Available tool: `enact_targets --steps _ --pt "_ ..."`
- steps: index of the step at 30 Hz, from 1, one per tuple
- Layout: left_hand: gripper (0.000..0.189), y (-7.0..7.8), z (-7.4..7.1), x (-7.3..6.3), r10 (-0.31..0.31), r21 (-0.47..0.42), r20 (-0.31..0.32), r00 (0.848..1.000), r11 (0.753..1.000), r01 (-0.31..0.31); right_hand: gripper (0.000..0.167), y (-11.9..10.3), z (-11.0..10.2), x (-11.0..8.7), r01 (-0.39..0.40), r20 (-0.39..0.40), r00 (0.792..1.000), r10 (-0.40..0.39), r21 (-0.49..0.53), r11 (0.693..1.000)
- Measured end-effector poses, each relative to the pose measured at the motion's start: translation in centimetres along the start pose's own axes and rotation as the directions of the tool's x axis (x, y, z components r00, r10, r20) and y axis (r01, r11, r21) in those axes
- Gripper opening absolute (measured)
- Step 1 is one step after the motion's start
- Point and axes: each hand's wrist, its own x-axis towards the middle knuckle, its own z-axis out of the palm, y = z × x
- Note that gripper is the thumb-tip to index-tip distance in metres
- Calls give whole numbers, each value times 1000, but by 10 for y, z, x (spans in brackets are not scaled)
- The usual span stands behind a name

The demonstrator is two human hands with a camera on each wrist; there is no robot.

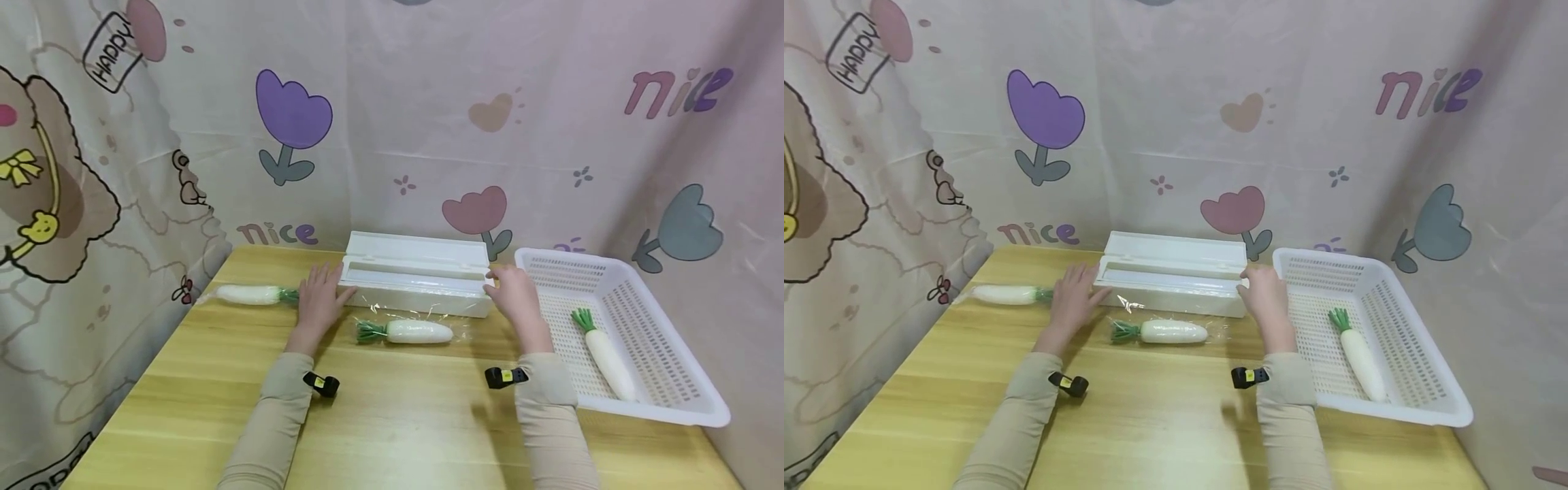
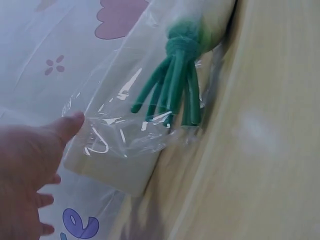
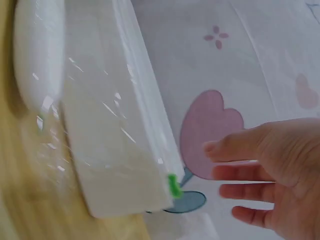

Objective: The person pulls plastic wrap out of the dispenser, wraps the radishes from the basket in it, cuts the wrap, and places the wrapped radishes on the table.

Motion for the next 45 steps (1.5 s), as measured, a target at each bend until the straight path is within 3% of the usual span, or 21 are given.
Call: enact_targets --steps 4,7,11,14,17,21,26,33,36,40,45 --pt "57 2 -3 2 111 -61 -95 989 991 -117 28 -6 16 -8 -4 -116 993 15 101 995" --pt "43 3 -2 2 200 -115 -171 965 969 -221 27 -6 34 -12 31 -209 978 -4 124 992" --pt "27 5 -1 0 259 -244 -232 937 917 -314 27 -4 56 -16 99 -329 942 -62 97 990" --pt "17 5 -2 -2 267 -363 -234 935 868 -339 28 -5 66 -18 129 -362 928 -88 90 988" --pt "13 5 -3 -3 238 -484 -189 953 822 -301 29 -6 69 -20 123 -350 933 -85 90 988" --pt "13 5 -5 -5 157 -628 -91 983 757 -179 29 -4 71 -21 91 -329 942 -58 86 992" --pt "13 3 -11 -6 141 -716 8 990 692 -93 30 0 73 -20 85 -334 941 -54 80 993" --pt "8 3 -21 -8 199 -731 65 978 677 -89 27 2 75 -20 88 -315 948 -52 100 991" --pt "8 5 -24 -10 213 -737 59 975 668 -101 22 3 75 -20 97 -316 947 -64 92 991" --pt "6 5 -24 -11 207 -738 50 977 667 -104 9 4 76 -19 135 -375 923 -88 100 986" --pt "6 2 -17 -8 191 -711 51 980 696 -98 5 3 77 -19 180 -440 891 -113 115 977"
